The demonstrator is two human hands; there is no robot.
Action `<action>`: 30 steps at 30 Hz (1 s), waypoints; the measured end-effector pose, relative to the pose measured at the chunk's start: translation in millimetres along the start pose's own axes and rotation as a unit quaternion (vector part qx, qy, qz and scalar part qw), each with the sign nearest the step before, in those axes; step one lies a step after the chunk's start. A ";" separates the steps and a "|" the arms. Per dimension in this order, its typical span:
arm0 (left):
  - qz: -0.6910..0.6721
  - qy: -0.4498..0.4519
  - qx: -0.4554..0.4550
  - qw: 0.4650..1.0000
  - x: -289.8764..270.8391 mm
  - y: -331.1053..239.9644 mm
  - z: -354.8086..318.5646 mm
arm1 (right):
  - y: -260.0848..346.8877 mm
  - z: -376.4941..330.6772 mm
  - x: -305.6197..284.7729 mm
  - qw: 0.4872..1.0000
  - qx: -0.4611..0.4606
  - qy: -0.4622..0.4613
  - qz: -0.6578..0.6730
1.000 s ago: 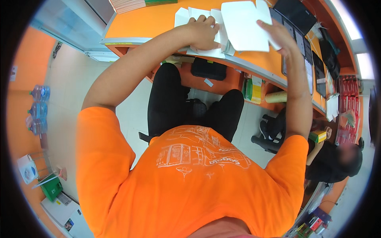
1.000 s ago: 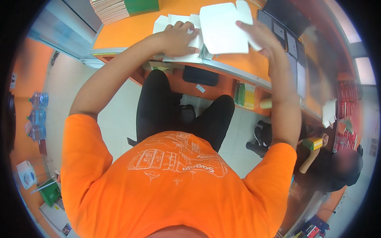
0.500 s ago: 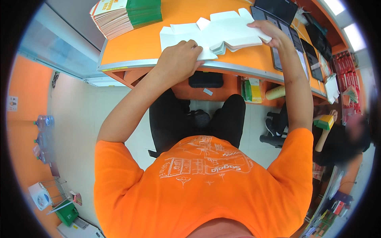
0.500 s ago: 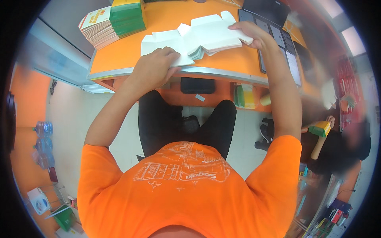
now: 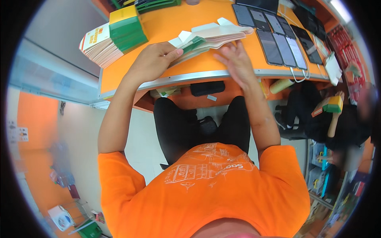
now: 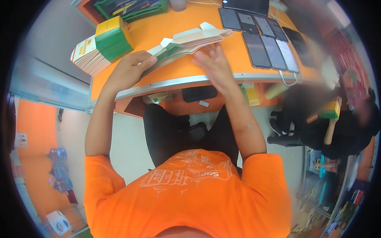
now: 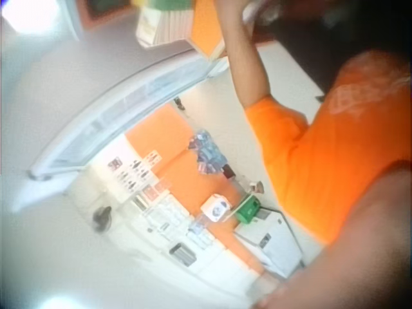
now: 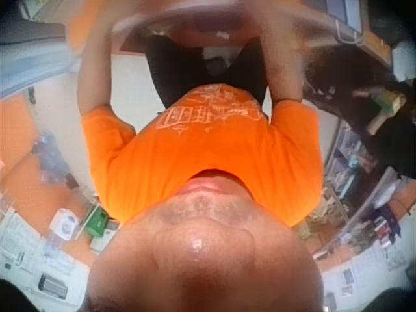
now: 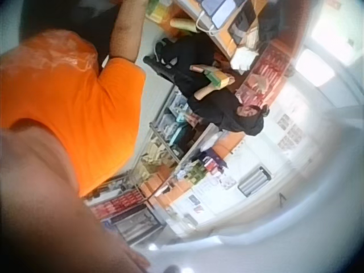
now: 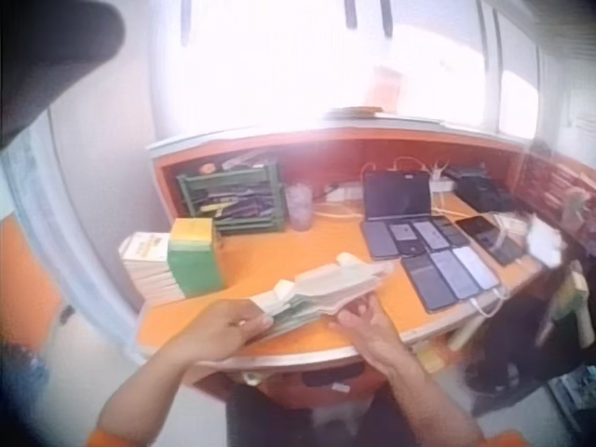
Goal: The person assembles small paper boxes by folding flat sheets and inserting pre-cut inserts. They repeatedly pick up white paper sheets, fold them into box shapes, and place green and orange inserts inside. The finished boxes are stacked on the table.
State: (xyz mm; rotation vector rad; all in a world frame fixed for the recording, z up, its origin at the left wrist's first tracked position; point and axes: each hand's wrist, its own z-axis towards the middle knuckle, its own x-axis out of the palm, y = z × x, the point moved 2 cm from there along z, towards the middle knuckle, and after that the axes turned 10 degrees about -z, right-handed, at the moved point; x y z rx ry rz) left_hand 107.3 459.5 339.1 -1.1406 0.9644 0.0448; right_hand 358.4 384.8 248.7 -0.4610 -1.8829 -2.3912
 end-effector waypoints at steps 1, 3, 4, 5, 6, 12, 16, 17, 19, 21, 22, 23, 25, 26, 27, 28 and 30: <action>-0.002 0.008 -0.005 1.000 -0.6 -0.8 1.7 | -3.0 -2.4 10.9 0.999 0.022 -0.028 0.003; 0.004 0.016 -0.006 1.000 1.9 -4.7 4.4 | -4.2 -3.0 25.5 0.997 0.052 -0.058 0.009; 0.010 0.015 -0.001 1.000 3.2 -6.4 4.6 | -2.9 -1.7 31.1 0.996 0.059 -0.061 0.012; 0.017 0.014 0.003 1.000 4.1 -7.8 5.2 | -3.5 -0.9 34.5 0.996 0.067 -0.064 0.015; 0.016 0.017 0.003 1.000 4.8 -9.0 5.3 | -5.0 0.1 36.6 0.995 0.060 -0.075 0.015; 0.040 0.003 0.006 0.999 5.7 -9.6 9.7 | -9.0 1.7 38.3 0.990 0.115 -0.072 0.037; 0.094 -0.022 0.023 0.995 5.8 -19.8 16.9 | -7.4 0.5 34.7 0.986 0.147 -0.066 0.033; 0.103 -0.031 0.047 0.993 6.1 -21.0 18.8 | -5.6 0.0 34.6 0.986 0.148 -0.075 0.030; 0.079 -0.023 0.024 0.996 6.9 -22.9 22.3 | -3.5 0.8 33.2 0.983 0.153 -0.097 0.040; 0.055 -0.017 -0.005 0.998 5.3 -23.8 26.8 | -1.2 0.3 32.0 0.981 0.160 -0.105 0.040; 0.044 -0.016 -0.023 0.999 3.0 -23.3 29.5 | 0.3 -2.0 31.1 0.981 0.164 -0.102 0.034; 0.033 -0.014 -0.040 0.999 0.4 -22.5 32.2 | 2.0 -4.4 30.4 0.980 0.168 -0.099 0.028; 0.011 -0.021 -0.017 1.000 -6.3 -20.9 36.9 | 6.6 -10.6 30.3 0.978 0.171 -0.119 0.017; 0.000 -0.025 -0.005 1.000 -9.7 -20.5 38.0 | 7.9 -13.2 29.9 0.977 0.172 -0.129 0.012; 0.026 -0.033 -0.017 0.999 -12.7 -24.1 39.7 | 6.2 -16.3 26.5 0.978 0.154 -0.142 0.009; 0.051 -0.040 -0.028 0.997 -17.7 -32.0 41.9 | 3.0 -19.2 22.6 0.978 0.137 -0.156 0.006; 0.043 -0.062 -0.032 0.997 -21.8 -31.4 44.8 | 1.2 -25.0 15.6 0.976 0.128 -0.177 -0.004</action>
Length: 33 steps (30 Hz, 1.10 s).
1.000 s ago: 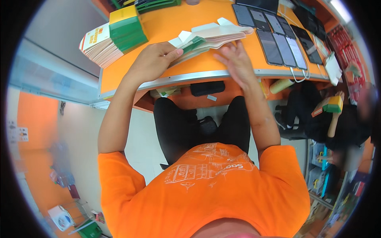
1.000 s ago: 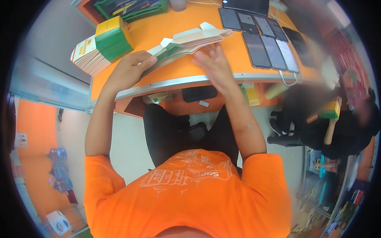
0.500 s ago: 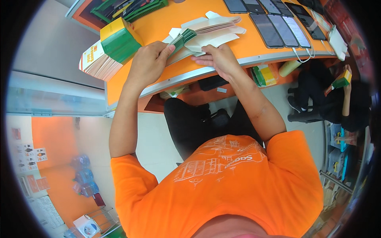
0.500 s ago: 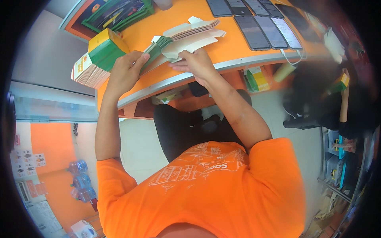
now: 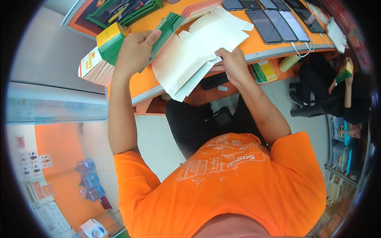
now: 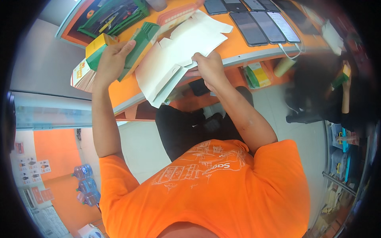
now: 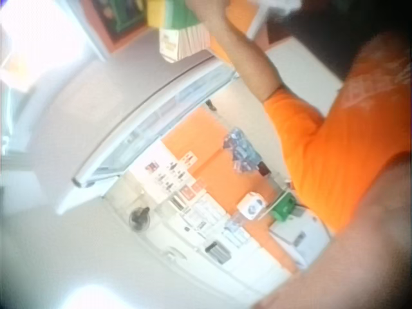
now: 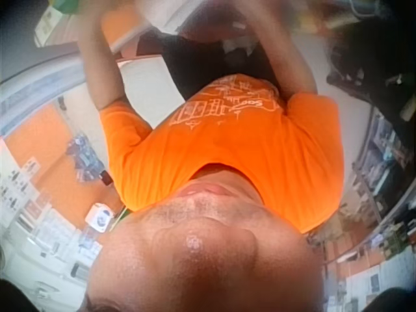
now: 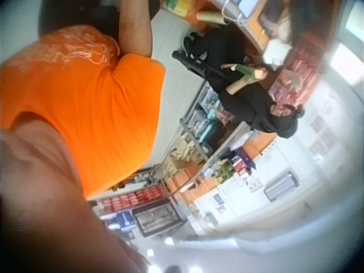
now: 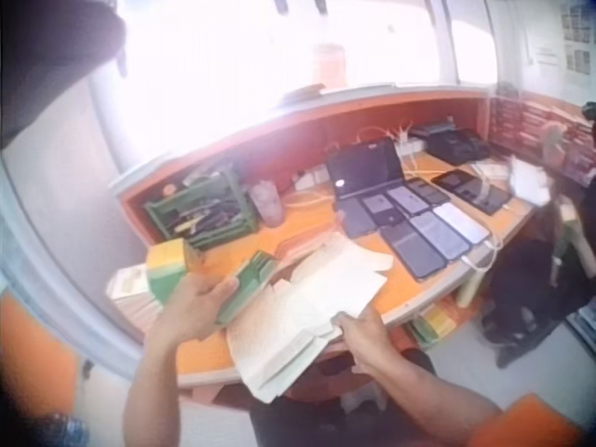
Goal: The person assembles small paper boxes by folding flat sheets and inserting pre-cut inserts. They repeatedly pick up white paper sheets, fold them into box shapes, and place green and orange inserts inside. The finished boxes are stacked on the table.
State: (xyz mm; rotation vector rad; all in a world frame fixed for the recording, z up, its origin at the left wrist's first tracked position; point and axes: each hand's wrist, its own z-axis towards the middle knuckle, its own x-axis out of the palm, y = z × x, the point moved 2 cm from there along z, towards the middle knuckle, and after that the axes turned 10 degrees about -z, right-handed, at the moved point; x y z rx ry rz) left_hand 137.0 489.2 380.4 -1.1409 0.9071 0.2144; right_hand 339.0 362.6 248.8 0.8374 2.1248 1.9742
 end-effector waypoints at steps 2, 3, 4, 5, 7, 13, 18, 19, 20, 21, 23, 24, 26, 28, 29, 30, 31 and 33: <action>0.047 0.000 0.003 0.999 -4.7 2.8 3.1 | -0.6 -3.9 -9.1 1.000 0.016 -0.019 -0.014; 0.069 0.000 0.006 0.998 -4.4 3.6 5.2 | 2.2 -7.4 -15.5 0.999 0.007 -0.035 -0.024; 0.081 -0.003 0.024 0.996 -1.0 2.6 4.0 | 6.3 -13.8 -23.3 0.998 -0.002 -0.052 -0.033; 0.092 -0.006 0.043 0.995 3.6 1.4 -0.6 | 9.2 -20.4 -32.9 0.997 -0.011 -0.068 -0.043; 0.103 -0.011 0.093 0.990 16.9 5.5 -10.4 | 5.5 -26.6 -66.3 0.986 -0.061 -0.139 -0.063; 0.055 0.038 0.118 0.991 57.2 22.3 -45.1 | 70.4 -80.1 -143.7 0.974 -0.086 -0.205 -0.042; -0.371 0.076 0.115 0.918 42.9 8.7 -54.2 | 86.2 -78.3 -103.6 0.978 -0.129 -0.164 0.019; -0.518 0.090 0.111 0.843 46.4 11.0 -60.6 | 79.6 -66.1 -90.3 0.972 -0.156 -0.172 0.031; -0.651 0.106 0.104 0.745 49.8 13.9 -67.5 | 76.3 -57.9 -70.0 0.969 -0.184 -0.163 0.036; -0.774 0.174 0.125 0.596 48.6 12.6 -70.0 | 74.4 -49.1 -49.5 0.965 -0.212 -0.149 0.045; -0.781 0.040 0.081 0.617 55.0 17.7 -69.2 | 55.1 -25.4 -30.8 0.973 -0.205 -0.082 0.069; -0.782 -0.031 0.053 0.621 57.8 25.4 -72.8 | 35.2 -8.2 -32.1 0.969 -0.228 -0.078 -0.053; -0.579 -0.146 0.003 0.802 52.2 48.6 -66.8 | 16.6 -0.7 -13.6 0.982 -0.145 -0.010 -0.119; -0.463 -0.231 -0.037 0.855 39.2 74.3 -57.9 | 5.2 4.4 2.3 0.983 -0.152 0.064 -0.081; -0.426 -0.228 -0.049 0.874 32.5 81.8 -62.9 | 6.4 4.8 2.3 0.989 -0.123 0.076 0.014; -0.388 -0.220 -0.061 0.893 25.3 83.2 -65.9 | 12.3 4.2 0.6 0.986 -0.092 0.083 0.110; -0.349 -0.208 -0.076 0.911 19.1 86.2 -70.3 | 18.3 3.0 -1.9 0.973 -0.057 0.086 0.207; -0.272 -0.212 -0.065 0.936 8.2 99.9 -72.3 | 29.9 6.8 -8.2 0.974 -0.047 0.137 0.174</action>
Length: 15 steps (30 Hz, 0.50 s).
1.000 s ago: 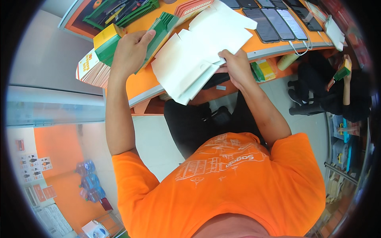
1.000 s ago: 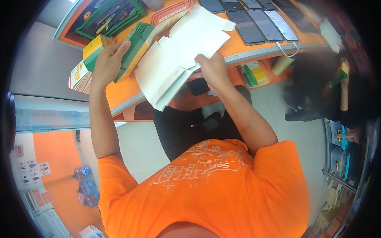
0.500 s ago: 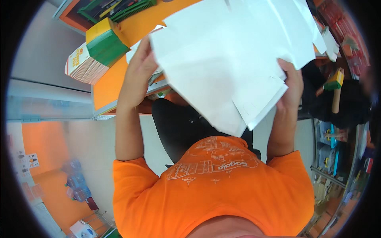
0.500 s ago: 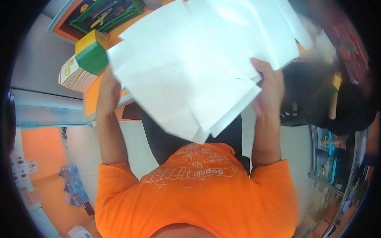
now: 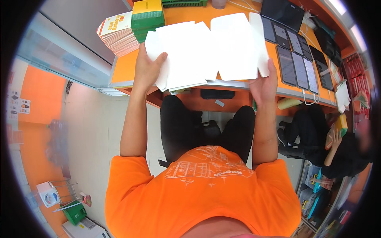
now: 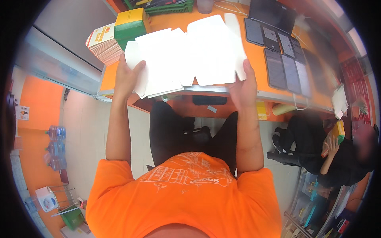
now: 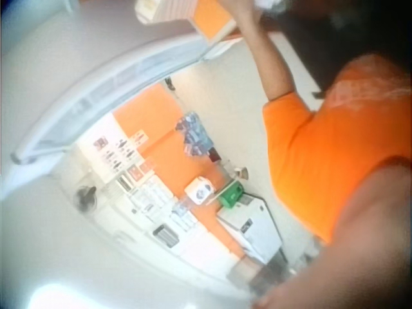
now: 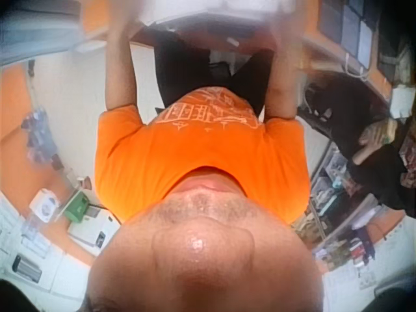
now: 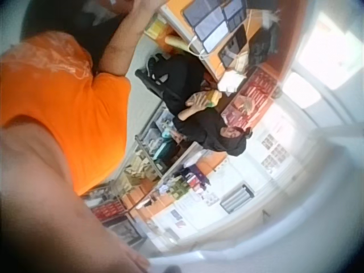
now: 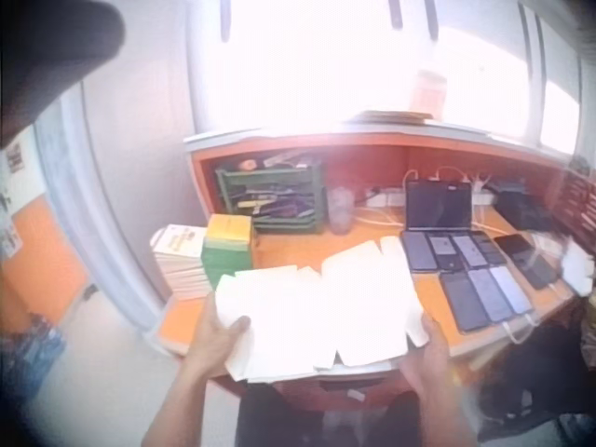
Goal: The person assembles small paper boxes by folding flat sheets and inserting pre-cut inserts. They repeatedly pick up white paper sheets, fold them into box shapes, and place green and orange inserts inside. The finished boxes are stacked on the table.
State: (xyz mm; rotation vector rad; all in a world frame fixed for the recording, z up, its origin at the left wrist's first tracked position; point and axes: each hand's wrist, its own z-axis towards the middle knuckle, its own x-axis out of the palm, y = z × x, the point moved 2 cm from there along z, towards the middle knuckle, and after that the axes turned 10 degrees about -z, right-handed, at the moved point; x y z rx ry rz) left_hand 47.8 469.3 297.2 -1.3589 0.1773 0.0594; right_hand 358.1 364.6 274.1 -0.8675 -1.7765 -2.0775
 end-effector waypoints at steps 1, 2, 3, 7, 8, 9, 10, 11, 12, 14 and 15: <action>0.037 0.002 0.014 0.999 -3.4 2.8 4.0 | 2.0 4.0 -3.7 0.998 0.005 -0.018 -0.067; 0.065 0.005 0.015 0.998 -3.8 5.3 8.4 | 3.0 6.9 -5.2 0.990 0.010 -0.036 -0.133; 0.088 0.007 0.017 0.996 -3.1 8.2 13.8 | 7.2 9.5 -2.4 0.978 0.010 -0.032 -0.207; 0.309 -0.136 0.242 0.910 19.9 0.4 17.5 | 21.7 20.8 -3.7 0.947 0.036 -0.016 -0.318; 0.340 -0.072 0.262 0.900 25.5 -4.9 17.6 | 26.5 23.5 -1.1 0.949 0.034 -0.019 -0.312; 0.371 -0.006 0.281 0.885 28.0 -16.3 17.8 | 30.4 26.5 1.1 0.951 0.032 -0.022 -0.307; 0.399 0.059 0.299 0.865 28.9 -21.9 17.6 | 33.8 32.2 -1.1 0.949 0.033 -0.004 -0.312; 0.382 0.222 0.296 0.847 30.8 -5.8 31.3 | 37.6 40.0 -5.9 0.948 0.034 0.014 -0.318; 0.345 0.261 0.240 0.869 33.3 -3.3 30.2 | 39.0 43.3 -4.5 0.945 0.038 0.030 -0.322; 0.262 0.335 0.126 0.896 44.5 -0.2 26.4 | 39.4 46.5 3.5 0.950 0.071 0.044 -0.300; 0.284 0.342 0.124 0.887 48.7 4.4 25.3 | 39.3 45.6 7.2 0.952 0.088 0.049 -0.288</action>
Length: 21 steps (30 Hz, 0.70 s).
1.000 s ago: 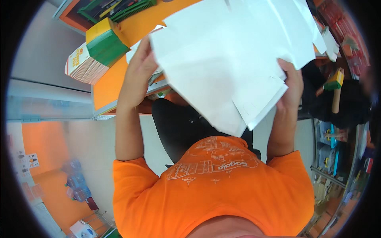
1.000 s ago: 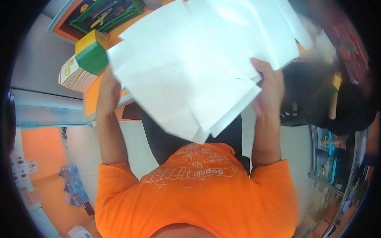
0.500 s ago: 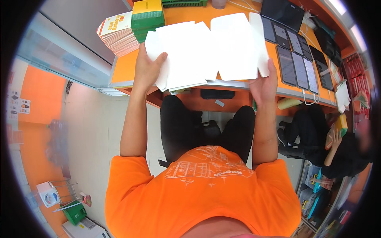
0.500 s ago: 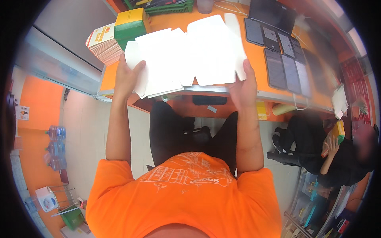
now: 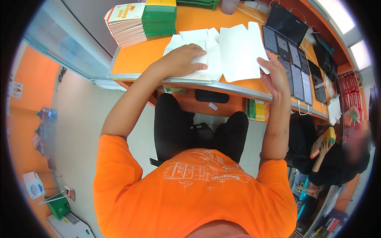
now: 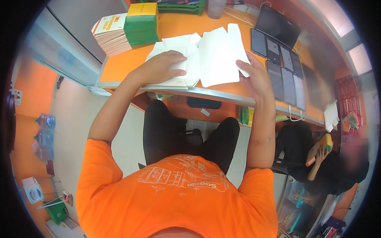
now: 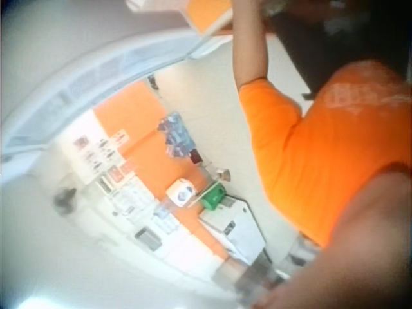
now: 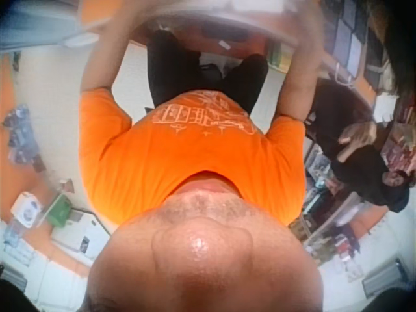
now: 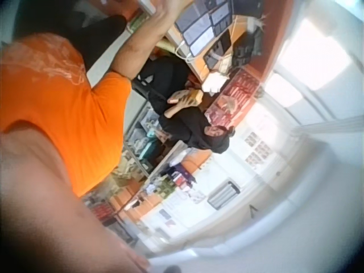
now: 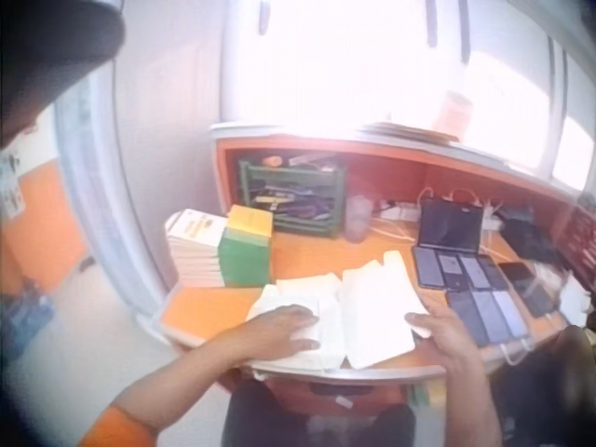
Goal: The person assembles small paper boxes by folding flat sheets and inserting pre-cut inserts. They repeatedly pick up white paper sheets, fold them into box shapes, and place green and orange inserts inside. The finished boxes are stacked on the table.
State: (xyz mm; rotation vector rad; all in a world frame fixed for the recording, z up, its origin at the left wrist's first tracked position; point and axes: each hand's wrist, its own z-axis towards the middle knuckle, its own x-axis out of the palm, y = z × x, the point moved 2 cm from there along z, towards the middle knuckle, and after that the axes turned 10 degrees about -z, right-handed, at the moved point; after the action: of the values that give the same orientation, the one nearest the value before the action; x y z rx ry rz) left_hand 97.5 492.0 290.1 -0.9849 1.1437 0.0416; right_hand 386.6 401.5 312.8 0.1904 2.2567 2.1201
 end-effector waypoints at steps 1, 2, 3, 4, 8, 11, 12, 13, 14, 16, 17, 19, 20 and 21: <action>0.020 -0.002 0.004 1.000 3.0 0.8 0.5 | -3.5 4.6 0.4 1.000 0.006 0.022 0.010; 0.041 -0.004 0.008 0.999 5.4 0.8 0.8 | -9.5 13.3 -0.2 0.999 0.013 0.044 0.020; 0.060 -0.003 0.011 0.998 8.6 0.1 0.2 | -11.3 16.8 4.6 0.997 0.022 0.065 0.030; 0.071 -0.008 0.008 0.997 11.6 0.3 0.1 | -11.2 17.7 8.2 0.997 0.030 0.066 0.003; 0.094 0.004 0.002 0.996 12.0 -5.5 -1.9 | -18.1 19.5 36.5 0.977 0.042 0.027 -0.206; 0.099 -0.007 0.013 0.995 14.1 -3.6 -5.1 | -41.4 26.2 40.3 0.820 -0.181 -0.056 -0.541; 0.100 -0.019 0.009 0.995 16.3 3.2 -8.8 | -22.2 13.9 65.4 0.816 -0.119 -0.047 -0.564; 0.105 -0.026 0.006 0.994 17.5 5.3 -9.3 | -11.9 5.1 78.6 0.807 -0.055 -0.045 -0.587; 0.110 -0.029 0.009 0.993 20.2 5.3 -8.2 | -12.3 4.2 80.4 0.807 -0.067 -0.059 -0.583; 0.112 -0.037 0.013 0.993 23.3 8.4 -7.1 | -13.4 4.7 83.0 0.809 -0.092 -0.090 -0.573; 0.107 -0.043 0.014 0.993 25.6 11.4 -7.0 | -15.8 2.6 83.5 0.796 -0.071 -0.081 -0.596; 0.089 -0.045 0.016 0.995 24.7 13.7 -6.2 | -20.8 0.1 84.5 0.764 -0.033 -0.061 -0.641; 0.076 -0.040 0.016 0.996 23.5 14.1 -6.6 | -24.2 -1.6 85.8 0.764 -0.018 -0.065 -0.642; 0.060 -0.034 0.015 0.998 24.4 14.3 -7.3 | -29.0 -4.8 87.7 0.762 -0.002 -0.069 -0.644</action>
State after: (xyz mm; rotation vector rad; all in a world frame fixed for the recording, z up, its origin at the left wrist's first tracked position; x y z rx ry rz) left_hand 96.3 485.0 261.8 -0.8805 1.1374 0.1520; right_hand 297.3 405.2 289.1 -0.9038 1.4265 1.2182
